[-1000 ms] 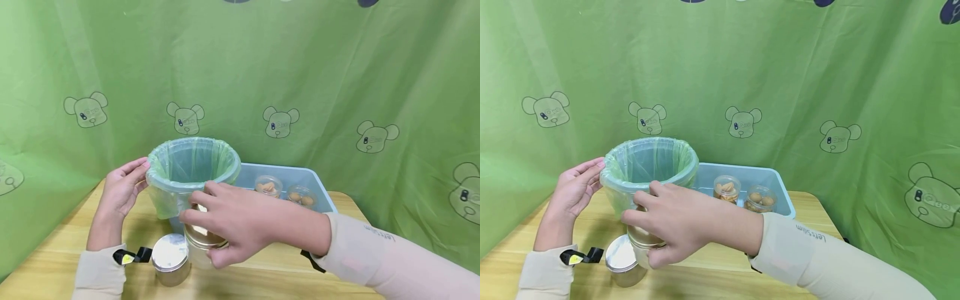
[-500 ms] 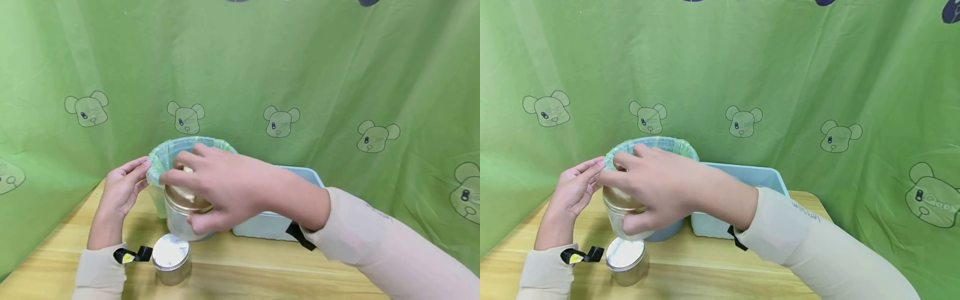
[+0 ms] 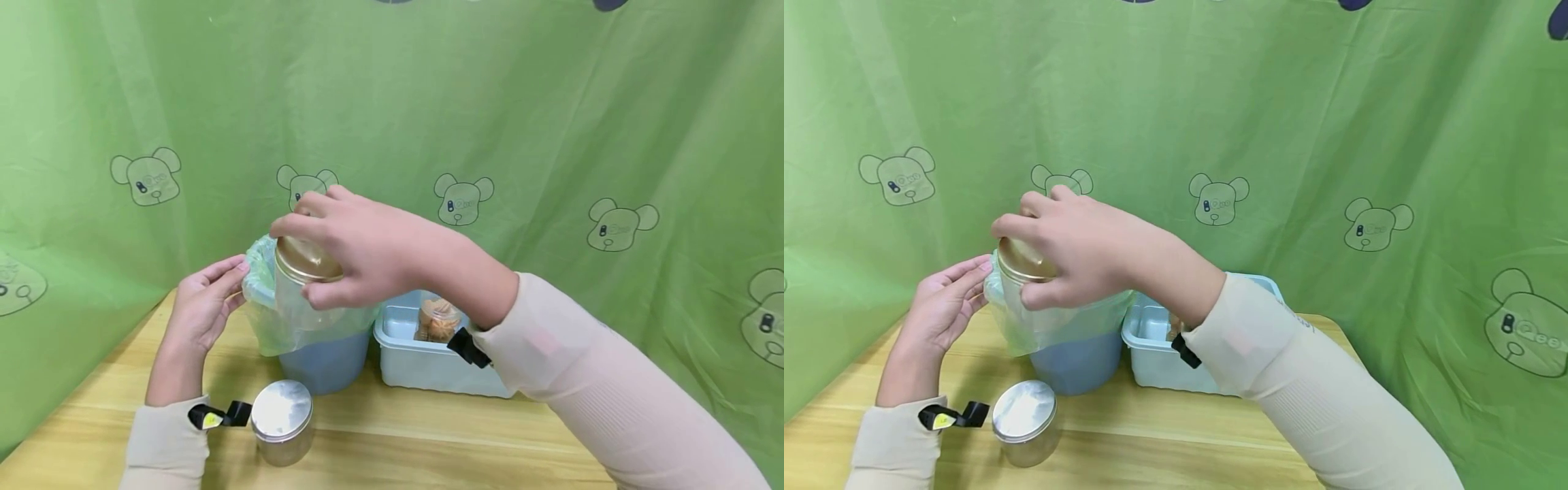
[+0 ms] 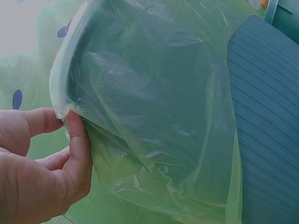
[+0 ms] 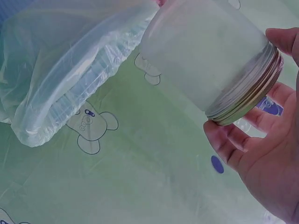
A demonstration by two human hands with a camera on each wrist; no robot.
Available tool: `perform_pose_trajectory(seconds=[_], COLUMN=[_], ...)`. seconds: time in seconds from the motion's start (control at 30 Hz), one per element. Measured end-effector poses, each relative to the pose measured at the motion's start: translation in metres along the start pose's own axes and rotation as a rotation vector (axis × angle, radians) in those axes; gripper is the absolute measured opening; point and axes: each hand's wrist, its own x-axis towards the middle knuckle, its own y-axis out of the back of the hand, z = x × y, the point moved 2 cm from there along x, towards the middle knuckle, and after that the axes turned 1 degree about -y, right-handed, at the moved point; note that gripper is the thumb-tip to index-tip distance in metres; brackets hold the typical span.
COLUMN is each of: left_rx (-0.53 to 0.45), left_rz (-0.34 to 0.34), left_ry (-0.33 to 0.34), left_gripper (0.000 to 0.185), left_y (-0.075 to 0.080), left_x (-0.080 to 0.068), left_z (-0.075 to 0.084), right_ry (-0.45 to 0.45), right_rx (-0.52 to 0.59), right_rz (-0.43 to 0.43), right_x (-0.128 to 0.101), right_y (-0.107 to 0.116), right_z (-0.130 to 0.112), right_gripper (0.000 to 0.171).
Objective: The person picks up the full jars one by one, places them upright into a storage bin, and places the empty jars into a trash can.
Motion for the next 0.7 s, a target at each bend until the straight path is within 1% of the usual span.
perform_pose_trajectory(seconds=[0.13, 0.3, 0.53, 0.7], left_rx=[0.012, -0.004, -0.012, -0.009], left_rz=[0.003, 0.007, 0.016, 0.019], left_ry=[-0.003, -0.004, -0.002, -0.007], left_gripper=[0.019, 0.016, 0.017, 0.019], left_y=[0.000, 0.001, 0.005, 0.006], left_x=[0.000, 0.000, -0.002, -0.003], left_z=[0.000, 0.000, 0.002, 0.003], right_ry=[-0.031, -0.098, -0.167, -0.207], right_rx=[-0.001, 0.016, 0.043, 0.056], right_rz=[0.010, -0.001, -0.021, -0.054], right_x=[0.005, 0.010, 0.017, 0.022], right_y=[0.000, -0.003, -0.013, -0.023], right_z=[0.010, 0.021, 0.034, 0.042], right_gripper=[0.062, 0.062, 0.062, 0.067])
